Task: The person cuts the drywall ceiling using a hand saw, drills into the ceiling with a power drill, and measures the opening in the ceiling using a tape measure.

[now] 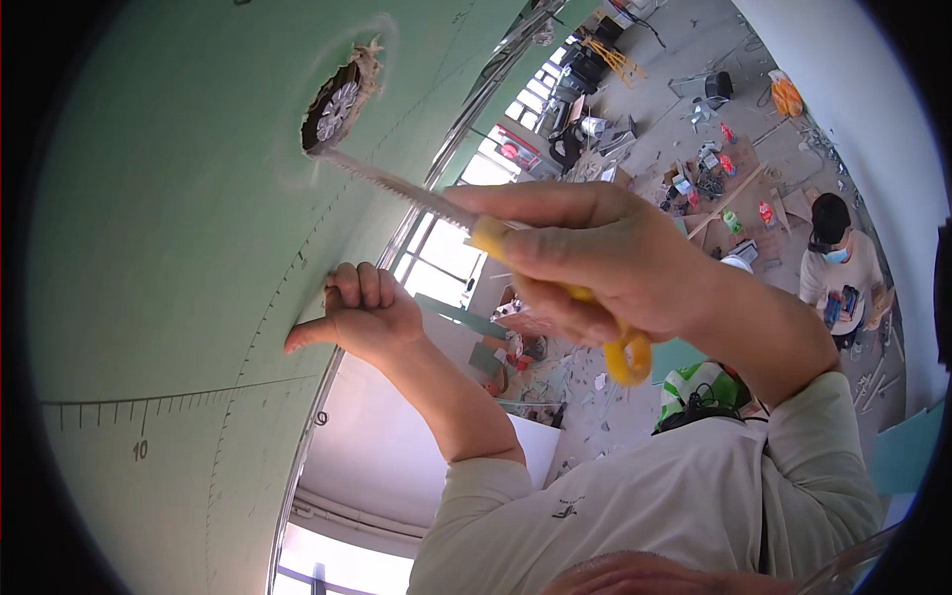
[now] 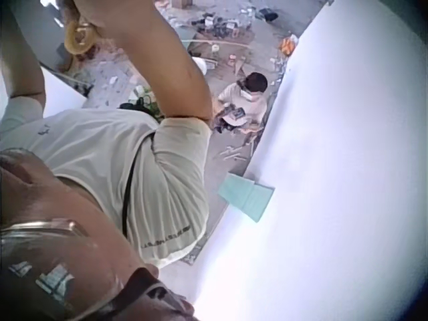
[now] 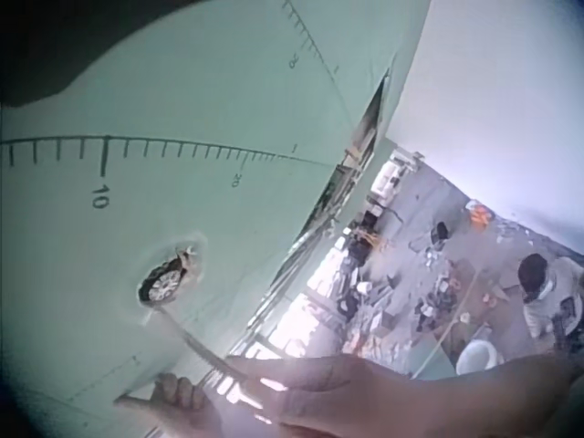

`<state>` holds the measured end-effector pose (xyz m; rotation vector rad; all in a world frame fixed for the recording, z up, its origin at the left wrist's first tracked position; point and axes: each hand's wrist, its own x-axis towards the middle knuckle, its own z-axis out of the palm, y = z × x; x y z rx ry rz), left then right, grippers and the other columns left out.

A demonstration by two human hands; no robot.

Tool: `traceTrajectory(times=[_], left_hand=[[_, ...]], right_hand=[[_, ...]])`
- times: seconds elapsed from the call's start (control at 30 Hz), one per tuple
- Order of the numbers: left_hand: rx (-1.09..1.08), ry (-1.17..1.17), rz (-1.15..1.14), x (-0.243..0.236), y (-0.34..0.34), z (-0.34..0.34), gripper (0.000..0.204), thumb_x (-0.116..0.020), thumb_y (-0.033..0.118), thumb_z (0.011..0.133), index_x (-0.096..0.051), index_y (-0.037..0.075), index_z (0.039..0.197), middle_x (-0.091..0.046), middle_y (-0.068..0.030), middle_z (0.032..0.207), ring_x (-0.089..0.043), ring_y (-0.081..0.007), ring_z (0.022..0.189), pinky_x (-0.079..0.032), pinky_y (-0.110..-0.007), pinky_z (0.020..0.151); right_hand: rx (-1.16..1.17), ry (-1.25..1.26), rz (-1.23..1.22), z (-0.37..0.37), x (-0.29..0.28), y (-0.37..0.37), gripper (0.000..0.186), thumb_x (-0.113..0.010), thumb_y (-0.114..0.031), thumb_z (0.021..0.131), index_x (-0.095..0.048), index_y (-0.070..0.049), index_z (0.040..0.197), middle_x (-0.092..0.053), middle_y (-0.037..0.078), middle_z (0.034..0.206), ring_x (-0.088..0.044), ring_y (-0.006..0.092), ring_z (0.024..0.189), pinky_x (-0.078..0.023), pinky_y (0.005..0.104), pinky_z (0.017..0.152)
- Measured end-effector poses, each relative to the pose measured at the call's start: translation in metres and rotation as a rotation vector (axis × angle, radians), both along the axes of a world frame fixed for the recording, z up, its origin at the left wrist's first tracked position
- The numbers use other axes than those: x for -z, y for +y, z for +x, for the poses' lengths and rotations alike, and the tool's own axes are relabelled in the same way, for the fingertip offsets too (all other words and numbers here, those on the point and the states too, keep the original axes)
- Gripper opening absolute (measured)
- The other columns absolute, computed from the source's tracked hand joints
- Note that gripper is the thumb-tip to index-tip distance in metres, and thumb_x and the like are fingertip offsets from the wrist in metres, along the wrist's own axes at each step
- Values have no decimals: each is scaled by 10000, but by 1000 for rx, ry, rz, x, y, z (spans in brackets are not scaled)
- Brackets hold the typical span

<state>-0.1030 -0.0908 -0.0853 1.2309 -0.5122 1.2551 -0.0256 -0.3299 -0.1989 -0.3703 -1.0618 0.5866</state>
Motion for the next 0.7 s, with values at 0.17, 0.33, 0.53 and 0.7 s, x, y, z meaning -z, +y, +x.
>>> traceTrajectory(times=[0.17,0.33,0.53,0.7], left_hand=[[-15,4,-1,5,8,-5,878,-137,929,661,-480,124,733,-310,49,533,-171,-47,412,-100,-204,357],[-27,9,-42,7,2,-6,869,-126,927,665,-467,129,725,-307,48,532,-164,-48,415,-98,-203,360],[-39,6,-88,3,-5,0,852,-122,922,679,-450,137,714,-306,48,534,-161,-52,426,-94,-205,376],[-37,-11,-137,2,-7,1,837,-123,918,690,-432,140,707,-305,48,538,-165,-58,439,-95,-205,392]], right_hand=[[57,-32,-80,-4,22,-1,419,-520,-145,984,-487,-105,1400,-535,34,573,-318,62,331,-250,209,312],[-229,91,-23,-21,18,11,402,-479,-159,1003,-486,-149,1404,-515,26,578,-317,58,326,-241,206,304],[-651,161,207,-19,25,28,409,-423,-187,1026,-438,-219,1434,-486,6,595,-316,51,326,-246,206,307],[-757,150,229,-25,23,35,420,-402,-203,1035,-397,-247,1453,-483,1,610,-313,49,325,-263,212,314]])
